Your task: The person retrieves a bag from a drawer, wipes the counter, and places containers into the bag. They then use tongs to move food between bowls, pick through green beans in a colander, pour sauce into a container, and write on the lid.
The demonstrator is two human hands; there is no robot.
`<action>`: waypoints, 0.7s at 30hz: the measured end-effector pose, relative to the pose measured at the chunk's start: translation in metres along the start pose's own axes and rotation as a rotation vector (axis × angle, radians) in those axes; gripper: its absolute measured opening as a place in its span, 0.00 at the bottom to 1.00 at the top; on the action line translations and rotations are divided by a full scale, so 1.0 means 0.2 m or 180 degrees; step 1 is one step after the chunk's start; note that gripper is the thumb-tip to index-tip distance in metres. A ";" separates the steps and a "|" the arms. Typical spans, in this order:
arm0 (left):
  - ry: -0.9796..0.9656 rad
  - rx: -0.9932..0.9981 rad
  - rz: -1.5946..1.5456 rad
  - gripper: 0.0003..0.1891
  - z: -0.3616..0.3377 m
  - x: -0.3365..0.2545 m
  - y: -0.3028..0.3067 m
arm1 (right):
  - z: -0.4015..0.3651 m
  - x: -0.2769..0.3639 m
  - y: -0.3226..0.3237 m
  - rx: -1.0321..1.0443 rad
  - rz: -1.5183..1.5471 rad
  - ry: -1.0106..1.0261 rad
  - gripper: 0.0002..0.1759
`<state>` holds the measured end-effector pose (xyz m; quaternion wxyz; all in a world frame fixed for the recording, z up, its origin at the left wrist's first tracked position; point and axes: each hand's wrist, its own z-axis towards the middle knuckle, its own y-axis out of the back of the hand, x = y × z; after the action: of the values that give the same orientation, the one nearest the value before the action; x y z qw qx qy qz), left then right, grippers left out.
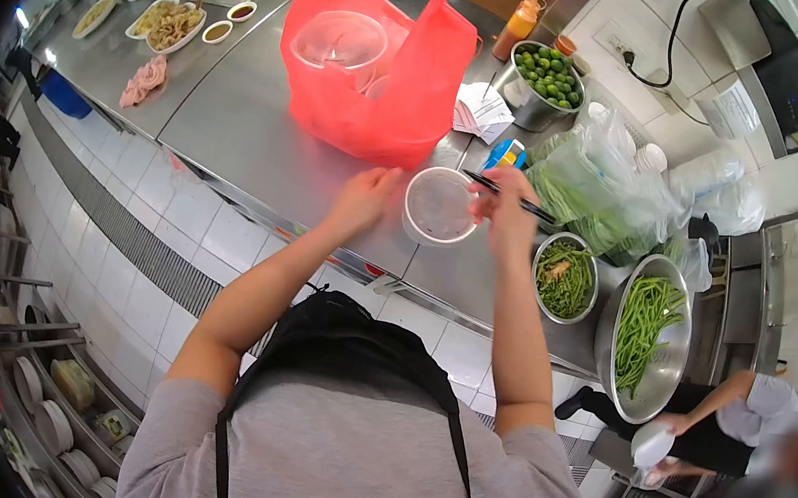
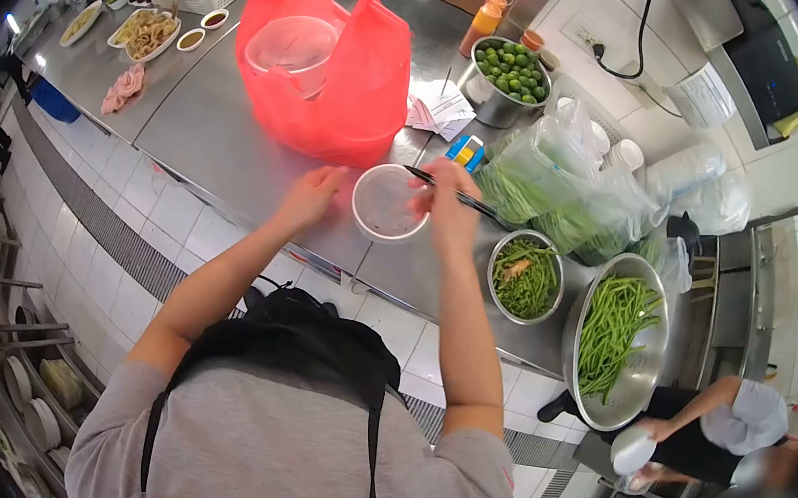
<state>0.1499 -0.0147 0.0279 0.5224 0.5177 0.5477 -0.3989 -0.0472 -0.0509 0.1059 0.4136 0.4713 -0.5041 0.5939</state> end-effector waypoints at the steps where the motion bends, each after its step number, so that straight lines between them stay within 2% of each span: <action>1: -0.0193 -0.0007 0.0595 0.22 0.02 -0.03 -0.05 | 0.05 -0.06 -0.03 0.0033 -0.0017 -0.0008 0.17; 2: -0.0362 -0.0015 0.1188 0.23 0.01 -0.05 -0.08 | 0.08 -0.12 -0.06 0.0107 -0.0537 0.0126 0.16; 3: -0.0324 -0.0044 0.1165 0.23 -0.01 -0.07 -0.09 | 0.10 -0.17 -0.07 0.0187 -0.1053 0.0254 0.15; 5: -0.0176 0.0130 0.1394 0.26 -0.05 -0.13 -0.09 | 0.10 -0.23 -0.07 0.0124 -0.1213 0.0163 0.14; 7: -0.0137 0.0113 0.1222 0.26 -0.04 -0.08 -0.09 | 0.10 -0.19 0.00 -0.0363 0.0150 0.0732 0.19; 9: -0.0130 0.0146 0.1067 0.26 -0.02 -0.06 -0.10 | 0.09 -0.08 0.09 -0.1040 0.0589 0.0405 0.24; 10: -0.0158 0.0188 0.1069 0.26 -0.01 -0.05 -0.10 | 0.10 -0.09 0.15 -0.1108 0.0269 0.0518 0.27; 11: -0.0193 0.0235 0.1071 0.26 -0.01 -0.05 -0.09 | 0.10 -0.13 0.17 -0.1168 0.0274 0.0537 0.27; 13: -0.0222 0.0278 0.1006 0.26 0.00 -0.04 -0.11 | 0.09 -0.24 0.16 -0.1288 0.1337 0.0477 0.26; 15: -0.0233 0.0268 0.0932 0.25 0.00 -0.03 -0.12 | 0.05 -0.32 0.12 -0.1107 0.1615 0.0400 0.25; 17: -0.0239 0.0174 0.0811 0.26 -0.01 -0.04 -0.12 | 0.04 -0.33 0.08 -0.1738 0.2158 0.0155 0.22; 18: -0.0257 0.0134 0.0824 0.26 0.00 -0.06 -0.11 | 0.05 -0.34 0.13 -0.1529 0.1701 0.0591 0.20; 21: -0.0407 0.0113 0.0993 0.25 -0.02 -0.06 -0.10 | 0.07 -0.23 0.14 -0.0853 0.0599 0.0827 0.15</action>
<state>0.1282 -0.0157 0.0383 0.6026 0.5792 0.4191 -0.3547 -0.0625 -0.0700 0.0567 0.4768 0.2823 -0.5628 0.6134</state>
